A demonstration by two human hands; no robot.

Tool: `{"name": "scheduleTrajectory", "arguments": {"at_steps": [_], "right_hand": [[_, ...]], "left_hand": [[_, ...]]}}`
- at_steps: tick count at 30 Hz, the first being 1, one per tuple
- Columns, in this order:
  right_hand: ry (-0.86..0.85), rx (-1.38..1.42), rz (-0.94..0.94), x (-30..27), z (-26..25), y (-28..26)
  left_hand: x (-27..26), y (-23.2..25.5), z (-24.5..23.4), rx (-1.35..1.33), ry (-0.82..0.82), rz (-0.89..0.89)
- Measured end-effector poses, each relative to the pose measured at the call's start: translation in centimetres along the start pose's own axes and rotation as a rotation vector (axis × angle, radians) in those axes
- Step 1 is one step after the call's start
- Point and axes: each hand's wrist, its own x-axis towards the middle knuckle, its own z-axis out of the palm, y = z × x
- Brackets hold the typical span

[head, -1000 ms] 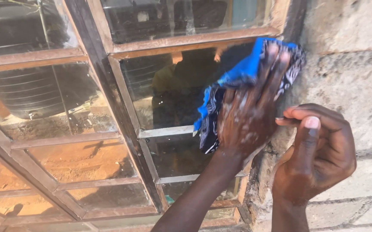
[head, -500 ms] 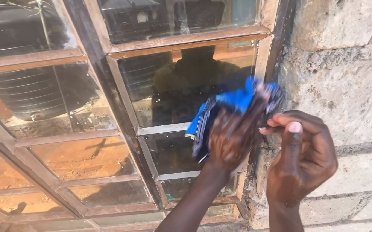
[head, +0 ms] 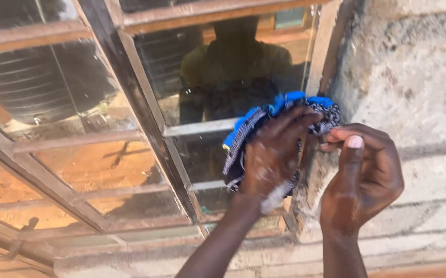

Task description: The recorder cleans a window with a patterned cloth and a bucket of soapy water.

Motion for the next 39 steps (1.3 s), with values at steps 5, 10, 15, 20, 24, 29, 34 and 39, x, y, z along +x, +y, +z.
{"name": "scheduleTrajectory", "arguments": {"at_steps": [5,10,15,20,24,29,34,39], "right_hand": [[-0.045,-0.079,-0.048,-1.0,-0.3,-0.6],[-0.1,-0.149,0.008,-1.1,0.3,-0.7],[0.086,-0.127,0.088,0.6,2.4,-0.4],[0.114,-0.421,-0.307,2.9,6.5,-2.3],[0.137,-0.495,-0.453,5.4,9.9,-0.5],[0.196,-0.484,-0.476,6.8,15.3,2.6],[0.125,-0.399,-0.541,6.9,16.1,2.7],[0.26,-0.577,-0.686,8.9,14.4,3.7]], "left_hand": [[-1.0,2.3,-0.7,-0.28,0.069,-0.144],[-1.7,4.0,0.6,-0.665,0.032,-0.276],[-0.3,4.6,-2.8,-0.792,-0.04,-0.27],[1.1,0.5,-6.4,-0.423,0.385,-0.037],[3.6,-3.1,-9.8,0.175,0.756,-0.081],[3.8,-5.3,-10.8,0.31,0.846,0.086],[3.7,-5.9,-10.4,0.346,0.842,0.087],[3.7,-6.2,-10.4,0.32,0.872,0.092]]}}
